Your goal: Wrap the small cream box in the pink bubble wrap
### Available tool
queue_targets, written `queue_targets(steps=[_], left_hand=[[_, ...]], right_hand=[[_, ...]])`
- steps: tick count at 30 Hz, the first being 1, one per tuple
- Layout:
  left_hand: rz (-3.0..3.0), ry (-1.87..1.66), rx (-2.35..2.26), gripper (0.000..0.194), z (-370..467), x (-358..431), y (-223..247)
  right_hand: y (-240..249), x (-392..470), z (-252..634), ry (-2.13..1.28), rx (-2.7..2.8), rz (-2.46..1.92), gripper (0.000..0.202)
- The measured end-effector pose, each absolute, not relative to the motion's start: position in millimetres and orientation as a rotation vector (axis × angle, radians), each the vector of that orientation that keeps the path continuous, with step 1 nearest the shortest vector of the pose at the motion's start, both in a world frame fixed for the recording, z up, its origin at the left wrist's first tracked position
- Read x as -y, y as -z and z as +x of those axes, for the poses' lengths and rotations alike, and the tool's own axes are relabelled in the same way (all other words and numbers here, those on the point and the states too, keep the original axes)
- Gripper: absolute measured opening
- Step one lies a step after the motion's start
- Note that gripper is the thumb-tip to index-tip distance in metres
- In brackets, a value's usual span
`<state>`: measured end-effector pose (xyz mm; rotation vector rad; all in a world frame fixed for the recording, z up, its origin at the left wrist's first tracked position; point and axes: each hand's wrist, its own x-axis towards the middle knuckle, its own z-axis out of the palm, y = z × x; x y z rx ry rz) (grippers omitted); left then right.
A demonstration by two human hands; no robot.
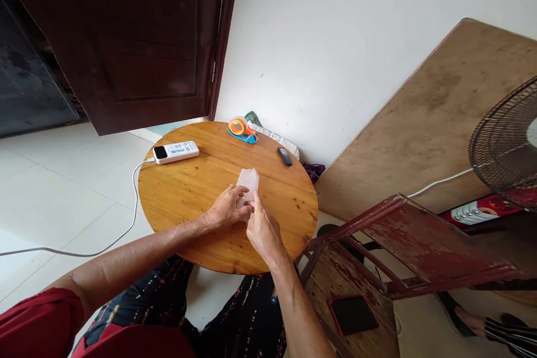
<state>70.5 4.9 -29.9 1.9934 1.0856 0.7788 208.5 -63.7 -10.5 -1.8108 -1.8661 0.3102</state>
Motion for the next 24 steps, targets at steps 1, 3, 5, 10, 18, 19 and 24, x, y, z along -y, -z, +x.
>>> queue_targets(steps=[1,3,5,10,18,19,24], left_hand=[[1.998,-0.790,-1.114,0.049,73,-4,31],[2.002,-0.806,-1.142,0.047,78,-2,34],[1.993,-0.819,-1.142,0.049,80,-2,36],[1.945,-0.872,-1.118,0.051,80,-2,40],[1.963,-0.885,-1.084,0.055,79,0,42],[1.974,-0.887,-1.070,0.056,78,0,42],[2.035,-0.911,-1.007,0.046,78,0,45]], right_hand=[[7,62,211,-0.357,1.876,-1.807,0.068],[1,56,216,-0.518,1.847,-1.741,0.066],[0,50,224,-0.664,1.727,-1.653,0.060],[15,40,240,-0.824,1.107,-1.630,0.043],[27,5,238,-1.065,1.044,-1.656,0.026],[28,0,238,-1.071,1.041,-1.665,0.026],[28,-15,235,-1.029,1.067,-1.707,0.021]])
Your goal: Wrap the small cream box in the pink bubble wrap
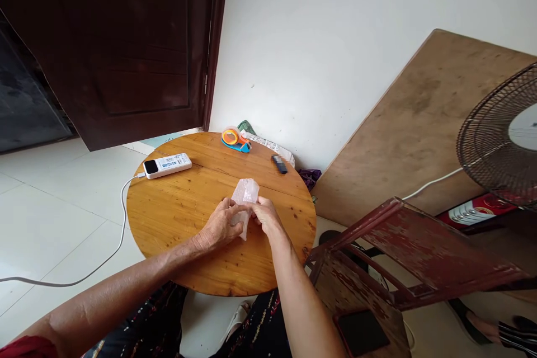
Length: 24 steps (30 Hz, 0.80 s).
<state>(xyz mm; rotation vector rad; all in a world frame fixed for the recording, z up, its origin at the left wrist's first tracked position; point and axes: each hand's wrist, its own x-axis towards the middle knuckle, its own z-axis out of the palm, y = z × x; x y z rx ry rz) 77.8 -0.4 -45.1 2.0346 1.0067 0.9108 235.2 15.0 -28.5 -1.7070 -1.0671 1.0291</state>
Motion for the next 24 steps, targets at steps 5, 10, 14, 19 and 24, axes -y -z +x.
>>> queue_targets(steps=[5,10,14,19,24], left_hand=[[2.007,-0.926,-1.024,0.037,78,0,46],[2.014,-0.950,-1.082,0.030,78,5,44],[2.014,-0.958,-1.233,0.023,75,11,40],[1.998,-0.928,-1.273,0.020,76,11,40],[1.970,-0.939,-1.240,0.019,77,10,44]], right_hand=[[27,-9,230,-0.851,1.196,-1.639,0.022],[26,7,231,-0.742,1.275,-1.614,0.024],[17,19,232,-0.864,1.396,-1.478,0.024],[2,26,234,-1.023,1.475,-1.344,0.033],[7,19,239,-0.866,1.416,-1.510,0.028]])
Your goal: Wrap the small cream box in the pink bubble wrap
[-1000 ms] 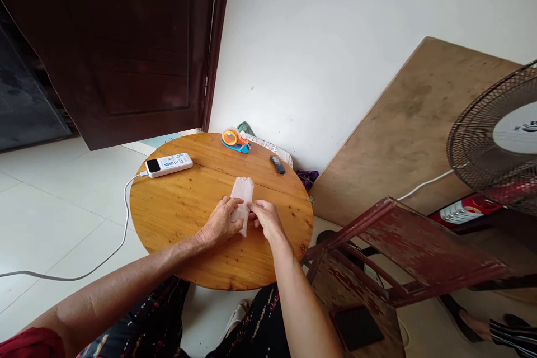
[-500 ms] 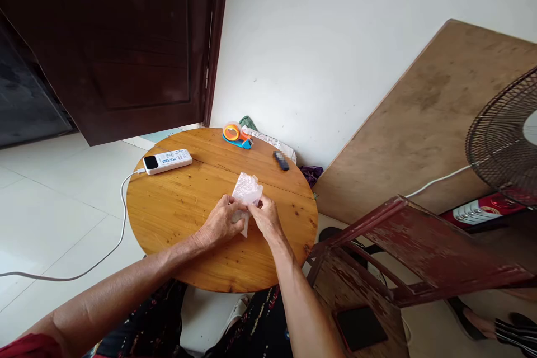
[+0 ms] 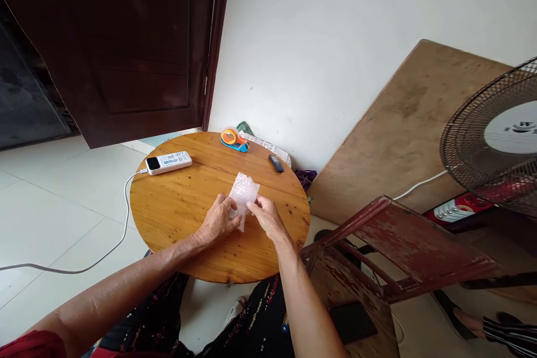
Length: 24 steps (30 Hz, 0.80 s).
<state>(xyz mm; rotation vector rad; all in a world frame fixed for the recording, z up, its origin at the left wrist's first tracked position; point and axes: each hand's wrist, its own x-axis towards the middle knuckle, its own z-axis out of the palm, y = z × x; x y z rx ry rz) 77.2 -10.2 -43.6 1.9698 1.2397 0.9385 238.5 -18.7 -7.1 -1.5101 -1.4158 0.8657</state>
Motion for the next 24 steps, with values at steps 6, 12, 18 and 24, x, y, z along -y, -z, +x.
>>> queue_targets(steps=[6,12,18,24], left_hand=[[2.026,-0.964,-1.183,0.027,78,10,48],[2.005,-0.931,-1.155,0.027,76,6,48],[1.899,-0.917,-1.184,0.032,75,5,47],[1.907,-1.016,-1.366,0.066,71,7,48]], right_hand=[[29,-6,232,-0.694,1.351,-1.565,0.029],[32,-6,228,-0.640,1.359,-1.549,0.022],[20,16,235,-0.850,1.378,-1.433,0.024],[4,32,238,-0.842,1.569,-1.410,0.016]])
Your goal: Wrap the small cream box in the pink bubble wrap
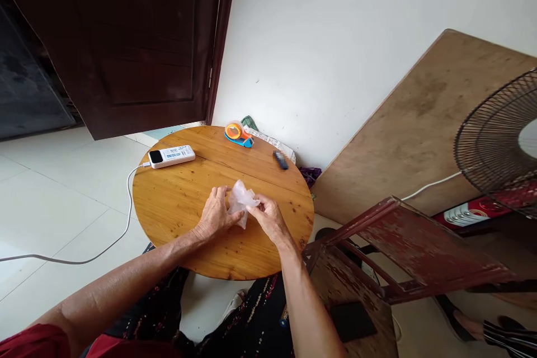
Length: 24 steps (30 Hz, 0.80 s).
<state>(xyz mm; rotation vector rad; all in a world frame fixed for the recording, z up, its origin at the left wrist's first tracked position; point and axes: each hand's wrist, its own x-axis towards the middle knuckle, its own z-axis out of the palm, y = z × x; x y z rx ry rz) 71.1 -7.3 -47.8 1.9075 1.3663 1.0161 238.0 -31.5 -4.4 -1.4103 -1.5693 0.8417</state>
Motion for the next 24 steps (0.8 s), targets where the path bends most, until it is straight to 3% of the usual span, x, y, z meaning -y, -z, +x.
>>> queue_targets(steps=[3,8,12,15,19,22,24], left_hand=[[1.999,-1.036,-1.334,0.082,69,5,44],[2.191,-0.810,-0.965,0.033,52,-8,34],[2.296,-0.689,-0.608,0.059,28,-19,38],[2.374,-0.722,-0.605,0.056,23,-22,44],[2.292,-0.767,-0.652,0.045,30,-24,41],[2.177,-0.601,-0.725,0.029,31,-27,32],[2.140,-0.509,-0.780,0.031,31,-30,29]], right_hand=[[2,47,236,-0.774,1.696,-1.418,0.013],[23,75,230,-0.520,1.794,-1.419,0.032],[46,76,222,-0.276,1.836,-1.378,0.034],[51,65,219,-0.210,1.778,-1.357,0.022],[42,57,221,-0.360,1.636,-1.403,0.018],[35,54,223,-0.674,1.521,-1.487,0.023],[33,50,225,-0.835,1.462,-1.523,0.028]])
